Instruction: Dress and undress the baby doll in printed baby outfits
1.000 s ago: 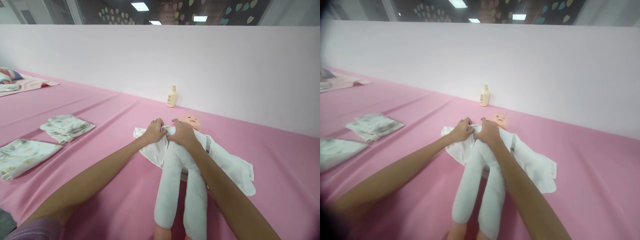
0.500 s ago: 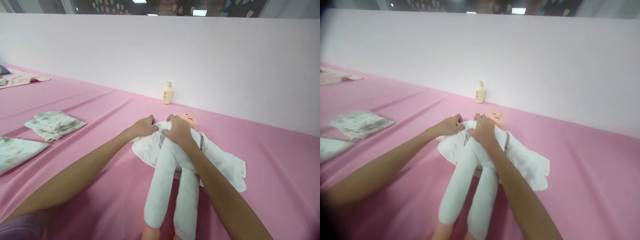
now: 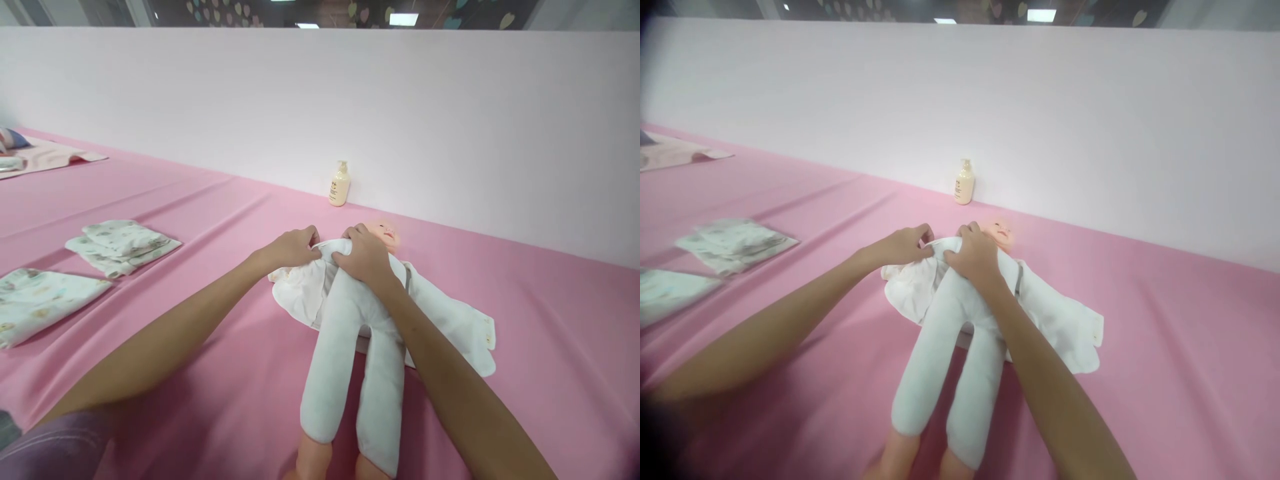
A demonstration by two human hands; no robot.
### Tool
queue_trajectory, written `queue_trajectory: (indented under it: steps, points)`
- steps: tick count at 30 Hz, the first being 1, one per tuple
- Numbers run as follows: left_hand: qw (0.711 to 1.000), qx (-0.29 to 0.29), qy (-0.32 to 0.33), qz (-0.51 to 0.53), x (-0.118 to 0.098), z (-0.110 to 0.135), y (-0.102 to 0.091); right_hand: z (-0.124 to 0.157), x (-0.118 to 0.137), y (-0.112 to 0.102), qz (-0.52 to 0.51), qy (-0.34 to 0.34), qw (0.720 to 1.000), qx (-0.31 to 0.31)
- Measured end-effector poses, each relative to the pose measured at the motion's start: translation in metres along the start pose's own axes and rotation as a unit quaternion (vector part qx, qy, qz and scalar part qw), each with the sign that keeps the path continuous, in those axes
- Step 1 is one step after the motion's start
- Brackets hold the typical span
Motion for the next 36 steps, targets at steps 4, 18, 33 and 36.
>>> queue_trajectory:
  steps: [4, 18, 33, 36]
  points:
    - [1.000, -0.015, 0.009, 0.009, -0.004, 0.001, -0.001, -0.001, -0.004, 0.001, -0.021, 0.016, 1.000, 0.003]
    - [0.996, -0.041, 0.060, -0.056, -0.009, -0.005, 0.013, -0.004, -0.003, 0.008, -0.006, -0.019, 1.000, 0.021]
    - [0.999, -0.019, 0.019, -0.025, 0.003, -0.010, 0.018, 0.000, 0.007, -0.003, -0.105, -0.090, 0.990, -0.030]
    - [0.999, -0.043, 0.019, -0.021, 0.004, -0.011, 0.017, -0.001, 0.010, -0.001, -0.122, -0.108, 0.987, -0.007]
Point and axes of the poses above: each hand's wrist, its own z-axis away from the middle knuckle, its own y-axis out of the palm, x = y × z, the point moved 9 cm from there along -z, towards the middle knuckle, and after that the axes turned 1 degree about -x, right-handed, at the moved point
